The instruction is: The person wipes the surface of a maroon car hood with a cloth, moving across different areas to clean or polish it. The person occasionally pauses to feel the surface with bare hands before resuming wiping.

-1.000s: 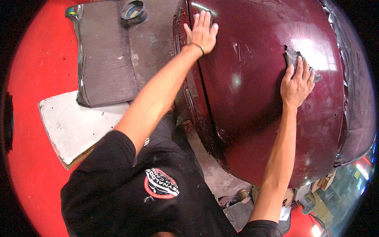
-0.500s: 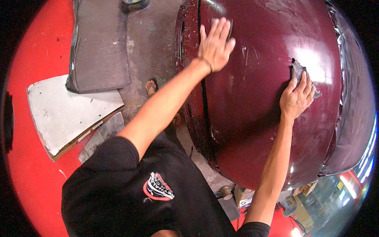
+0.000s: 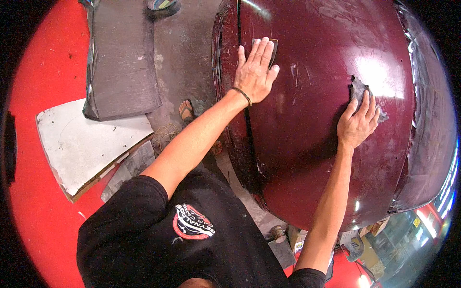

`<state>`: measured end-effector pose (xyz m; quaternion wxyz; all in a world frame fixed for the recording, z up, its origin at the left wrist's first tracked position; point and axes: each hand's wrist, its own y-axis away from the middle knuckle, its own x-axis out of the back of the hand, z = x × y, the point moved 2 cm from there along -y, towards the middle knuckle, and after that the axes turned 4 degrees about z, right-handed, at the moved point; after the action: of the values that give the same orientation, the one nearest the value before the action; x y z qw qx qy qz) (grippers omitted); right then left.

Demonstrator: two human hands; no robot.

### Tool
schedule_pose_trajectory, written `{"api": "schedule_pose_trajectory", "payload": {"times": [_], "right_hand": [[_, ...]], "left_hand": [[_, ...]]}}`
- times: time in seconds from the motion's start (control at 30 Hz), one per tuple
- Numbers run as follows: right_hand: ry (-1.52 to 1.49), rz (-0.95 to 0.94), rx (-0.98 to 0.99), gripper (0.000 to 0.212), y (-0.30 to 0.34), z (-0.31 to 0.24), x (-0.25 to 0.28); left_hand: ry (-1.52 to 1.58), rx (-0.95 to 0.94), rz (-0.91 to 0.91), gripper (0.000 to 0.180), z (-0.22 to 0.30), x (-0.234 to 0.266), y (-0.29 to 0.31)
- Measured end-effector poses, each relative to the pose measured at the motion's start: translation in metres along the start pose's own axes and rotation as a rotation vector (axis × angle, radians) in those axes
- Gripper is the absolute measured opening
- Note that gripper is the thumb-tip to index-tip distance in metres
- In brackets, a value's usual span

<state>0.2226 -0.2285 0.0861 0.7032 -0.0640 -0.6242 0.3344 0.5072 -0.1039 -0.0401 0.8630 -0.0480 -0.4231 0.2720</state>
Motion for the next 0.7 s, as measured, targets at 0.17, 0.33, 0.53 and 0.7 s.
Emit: {"api": "schedule_pose_trajectory", "payload": {"times": [0.17,0.33,0.53,0.7], "right_hand": [[-0.053,0.022,0.008,0.054,-0.004,-0.006,-0.003],[0.016,0.008,-0.023,0.054,-0.001,-0.003,0.001],[-0.033,-0.003,-0.047,0.054,-0.002,-0.006,-0.004],[-0.007,-0.003,-0.059,0.053,-0.004,-0.006,-0.004]], "left_hand": [[-0.099,0.117,0.089,0.069,-0.04,0.006,-0.084],[-0.052,0.116,0.039,0.073,-0.01,0.002,-0.02],[-0.144,0.164,-0.017,0.072,-0.027,0.011,-0.053],[-0.098,0.241,-0.087,0.072,-0.022,0.011,-0.048]]}}
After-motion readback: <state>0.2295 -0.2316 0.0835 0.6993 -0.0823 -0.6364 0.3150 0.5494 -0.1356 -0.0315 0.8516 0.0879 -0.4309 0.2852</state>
